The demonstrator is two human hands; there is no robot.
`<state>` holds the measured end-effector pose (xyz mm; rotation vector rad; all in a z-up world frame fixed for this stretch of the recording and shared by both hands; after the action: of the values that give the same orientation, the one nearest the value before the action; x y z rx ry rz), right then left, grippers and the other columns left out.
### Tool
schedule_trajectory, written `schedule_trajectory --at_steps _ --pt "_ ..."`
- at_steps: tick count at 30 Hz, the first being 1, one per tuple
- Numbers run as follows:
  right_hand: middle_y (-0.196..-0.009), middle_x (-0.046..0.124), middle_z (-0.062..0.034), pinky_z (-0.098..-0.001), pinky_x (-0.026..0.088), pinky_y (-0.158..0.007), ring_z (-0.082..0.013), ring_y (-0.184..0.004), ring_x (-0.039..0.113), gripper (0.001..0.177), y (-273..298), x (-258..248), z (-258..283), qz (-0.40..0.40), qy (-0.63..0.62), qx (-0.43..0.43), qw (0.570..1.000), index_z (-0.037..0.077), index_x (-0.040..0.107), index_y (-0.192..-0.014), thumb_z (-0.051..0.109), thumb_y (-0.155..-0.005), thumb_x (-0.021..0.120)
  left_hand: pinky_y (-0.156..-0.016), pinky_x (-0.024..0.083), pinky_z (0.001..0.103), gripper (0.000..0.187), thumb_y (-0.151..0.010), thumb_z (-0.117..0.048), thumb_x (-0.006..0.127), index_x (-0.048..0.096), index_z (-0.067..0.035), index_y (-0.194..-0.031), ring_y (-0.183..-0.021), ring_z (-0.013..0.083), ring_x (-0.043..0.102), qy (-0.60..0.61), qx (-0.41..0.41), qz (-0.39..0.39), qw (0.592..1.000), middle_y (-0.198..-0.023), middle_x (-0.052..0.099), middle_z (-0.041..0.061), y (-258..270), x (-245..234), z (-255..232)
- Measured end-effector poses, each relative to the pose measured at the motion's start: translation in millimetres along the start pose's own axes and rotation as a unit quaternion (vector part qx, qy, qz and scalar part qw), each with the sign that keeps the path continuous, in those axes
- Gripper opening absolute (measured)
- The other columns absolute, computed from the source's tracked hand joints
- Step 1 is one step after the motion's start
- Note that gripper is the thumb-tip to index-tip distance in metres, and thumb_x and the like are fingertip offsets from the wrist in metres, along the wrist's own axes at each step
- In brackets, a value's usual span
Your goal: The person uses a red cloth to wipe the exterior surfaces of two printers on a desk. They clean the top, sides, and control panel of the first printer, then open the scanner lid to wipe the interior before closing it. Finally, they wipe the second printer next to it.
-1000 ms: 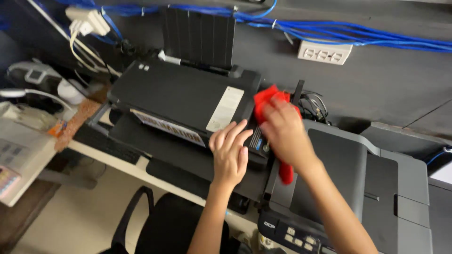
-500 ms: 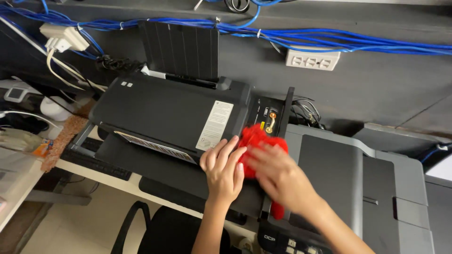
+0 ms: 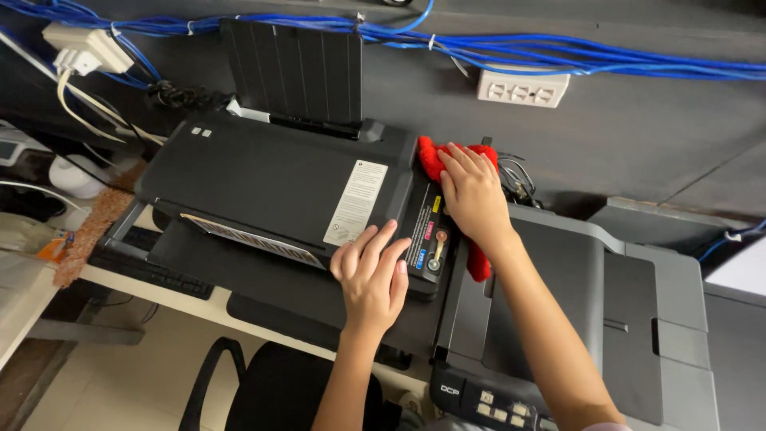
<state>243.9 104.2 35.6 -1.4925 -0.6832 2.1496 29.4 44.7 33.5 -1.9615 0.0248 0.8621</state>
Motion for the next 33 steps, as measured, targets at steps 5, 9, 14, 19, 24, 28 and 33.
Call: schedule_trajectory --at_steps 5,9,14,19,24,28,33 --pt "-0.14 0.063 -0.0158 -0.0486 0.044 -0.112 -0.0372 -0.13 0.056 0.034 16.3 -17.8 26.5 -0.027 0.027 -0.015 0.999 0.001 0.066 -0.131 0.01 -0.099 0.061 -0.114 0.029 0.047 0.026 -0.098 -0.021 0.06 0.073 -0.013 -0.118 -0.132 0.0257 0.052 -0.002 0.005 -0.006 1.0 -0.143 0.063 0.005 1.9 -3.0 -1.2" --pt "-0.131 0.067 -0.0149 -0.0478 0.048 -0.093 -0.039 -0.107 0.057 0.031 31.8 -35.8 57.2 -0.011 0.122 -0.046 0.991 0.002 0.069 -0.119 0.011 -0.089 0.064 -0.113 0.03 0.047 0.024 -0.098 -0.02 0.061 0.073 -0.013 -0.117 -0.131 0.0261 0.052 0.002 0.009 -0.017 1.0 -0.142 0.063 0.005 -0.2 -4.5 -2.1" --pt "-0.115 0.067 -0.0137 -0.0442 0.05 -0.088 -0.0356 -0.096 0.056 0.02 62.3 -60.9 88.1 0.012 0.074 -0.041 0.996 -0.001 0.066 -0.108 0.006 -0.089 0.064 -0.113 0.03 0.047 0.023 -0.097 -0.02 0.061 0.074 -0.013 -0.115 -0.132 0.0259 0.052 0.001 0.011 -0.016 1.0 -0.142 0.063 0.005 0.3 -5.1 -3.2" --pt "-0.102 0.066 -0.0111 -0.0413 0.054 -0.081 -0.0331 -0.088 0.058 0.01 76.7 -64.6 58.4 0.013 -0.006 -0.055 0.998 -0.001 0.063 -0.1 0.003 -0.09 0.064 -0.112 0.03 0.047 0.022 -0.098 -0.021 0.061 0.074 -0.013 -0.114 -0.131 0.0259 0.052 -0.003 0.017 -0.008 1.0 -0.142 0.063 0.005 -1.4 -3.1 -2.3" --pt "-0.091 0.065 -0.0154 -0.0395 0.054 -0.073 -0.0321 -0.079 0.06 0.011 52.2 -76.6 -5.4 -0.106 -0.233 0.238 0.937 0.001 0.061 -0.109 0.007 -0.106 0.054 -0.113 0.03 0.047 0.022 -0.099 -0.022 0.061 0.075 -0.014 -0.115 -0.132 0.0255 0.052 -0.007 0.017 -0.013 1.0 -0.142 0.063 0.004 1.8 -2.3 -1.0" --pt "-0.102 0.067 -0.0145 -0.0426 0.052 -0.082 -0.0348 -0.091 0.058 0.007 30.6 -65.2 -17.0 -0.125 -0.103 0.179 0.971 0.003 0.063 -0.103 0.006 -0.1 0.056 -0.113 0.03 0.046 0.021 -0.099 -0.022 0.062 0.075 -0.015 -0.114 -0.132 0.0254 0.052 -0.005 0.016 -0.019 1.0 -0.141 0.063 0.004 2.2 -1.6 -0.7" --pt "-0.115 0.064 -0.0132 -0.0464 0.052 -0.086 -0.0381 -0.096 0.054 0.024 18.1 -53.5 26.9 -0.057 0.057 -0.041 0.996 0.003 0.074 -0.103 0.009 -0.081 0.066 -0.112 0.031 0.046 0.022 -0.098 -0.022 0.063 0.075 -0.015 -0.114 -0.131 0.0254 0.052 -0.009 0.019 -0.021 1.0 -0.14 0.064 0.003 1.3 -1.5 -0.8"
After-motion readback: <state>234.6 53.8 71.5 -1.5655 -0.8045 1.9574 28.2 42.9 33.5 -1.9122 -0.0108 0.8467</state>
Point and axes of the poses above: each hand's wrist, its own y-axis away from the middle knuckle, its own x-axis out of the palm, z = x × y, the point moved 6 cm from there along -y, towards the middle knuckle
